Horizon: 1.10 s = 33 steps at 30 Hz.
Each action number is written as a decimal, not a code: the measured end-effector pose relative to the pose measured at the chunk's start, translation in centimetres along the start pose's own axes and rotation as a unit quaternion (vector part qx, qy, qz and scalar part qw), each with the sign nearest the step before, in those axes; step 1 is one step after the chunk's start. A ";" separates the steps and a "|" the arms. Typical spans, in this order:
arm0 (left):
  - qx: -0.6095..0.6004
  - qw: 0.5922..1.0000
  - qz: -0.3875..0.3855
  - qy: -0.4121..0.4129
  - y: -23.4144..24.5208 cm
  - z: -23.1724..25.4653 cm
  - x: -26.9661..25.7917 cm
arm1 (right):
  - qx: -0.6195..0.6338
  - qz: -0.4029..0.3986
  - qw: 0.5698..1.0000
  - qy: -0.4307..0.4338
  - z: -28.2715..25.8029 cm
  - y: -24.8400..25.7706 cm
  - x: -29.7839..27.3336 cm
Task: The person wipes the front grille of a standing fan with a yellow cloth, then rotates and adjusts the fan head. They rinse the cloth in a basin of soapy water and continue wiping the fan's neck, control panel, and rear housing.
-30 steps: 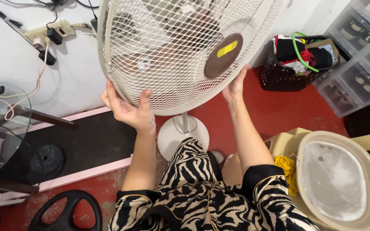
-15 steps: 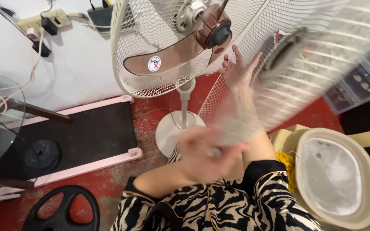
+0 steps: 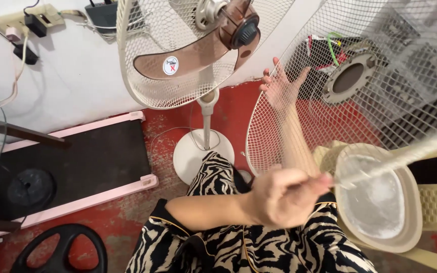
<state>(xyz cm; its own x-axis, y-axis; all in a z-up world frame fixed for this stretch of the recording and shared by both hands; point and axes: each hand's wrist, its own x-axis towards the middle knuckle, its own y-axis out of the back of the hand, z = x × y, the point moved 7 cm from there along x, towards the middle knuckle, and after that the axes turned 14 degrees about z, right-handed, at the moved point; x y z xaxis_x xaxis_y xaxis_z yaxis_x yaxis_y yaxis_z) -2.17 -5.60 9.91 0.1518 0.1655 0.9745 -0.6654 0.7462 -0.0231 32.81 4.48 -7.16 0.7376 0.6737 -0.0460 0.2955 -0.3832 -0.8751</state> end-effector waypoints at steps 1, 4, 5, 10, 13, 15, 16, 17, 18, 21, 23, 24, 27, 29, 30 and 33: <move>0.001 1.000 -0.001 -0.001 0.8 -0.4 0.5 | 0.001 -0.001 1.000 0.000 0.1 0.4 0.5; 0.101 0.993 0.047 -0.028 3.8 -1.5 2.3 | 0.012 -0.006 1.000 0.002 0.4 2.4 2.4; 0.194 0.978 0.079 -0.023 5.2 -2.1 3.1 | 0.019 -0.011 0.999 0.034 0.1 3.4 3.4; 0.315 0.930 0.185 -0.036 11.8 -6.9 3.5 | -0.008 0.032 0.992 0.122 -0.4 2.0 4.0; 0.293 0.919 0.263 0.012 15.5 -10.6 2.3 | -0.027 0.063 0.985 0.159 -0.3 0.0 3.4; 0.317 0.906 0.280 -0.015 17.1 -11.6 3.0 | 0.011 -0.057 0.982 0.179 -0.4 -2.8 2.5; 0.317 0.907 0.278 -0.019 17.4 -11.9 3.2 | 0.015 -0.059 0.982 0.181 -0.4 -3.1 2.5; 0.279 0.912 0.301 0.008 18.1 -12.6 3.2 | 0.008 -0.047 0.979 0.197 -0.5 -3.1 2.5; 0.243 0.914 0.324 0.035 18.8 -13.3 3.1 | 0.002 -0.035 0.977 0.211 -0.4 -3.1 2.6; 0.247 0.910 0.332 0.025 19.8 -14.1 2.9 | 0.022 -0.022 0.977 0.212 -0.2 -3.2 2.8; 0.268 0.905 0.329 0.022 20.0 -14.4 2.6 | 0.033 -0.021 0.978 0.204 0.2 -3.1 3.1; 0.287 0.901 0.326 0.024 20.1 -14.6 2.5 | 0.041 -0.016 0.979 0.197 0.4 -2.9 3.3; 0.327 0.889 0.319 -0.004 19.8 -14.5 2.7 | 0.037 0.001 0.985 0.169 1.4 -2.8 3.7; 0.324 0.891 0.319 0.005 20.2 -15.0 2.9 | 0.031 0.007 0.985 0.172 1.8 -3.0 3.9; 0.318 0.892 0.320 0.015 20.3 -15.3 2.9 | 0.023 0.014 0.984 0.178 1.9 -3.0 4.0; 0.335 0.887 0.316 0.014 20.7 -15.5 2.9 | 0.025 0.020 0.984 0.173 2.5 -2.6 4.7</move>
<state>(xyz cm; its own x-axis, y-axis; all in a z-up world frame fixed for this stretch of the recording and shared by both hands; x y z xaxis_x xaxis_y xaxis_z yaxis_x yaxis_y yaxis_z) -4.19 20.37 8.75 -0.3941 0.4373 0.8084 -0.9083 -0.0513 -0.4151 34.02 10.22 -6.33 0.9137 0.3987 0.0783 0.2374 -0.3674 -0.8993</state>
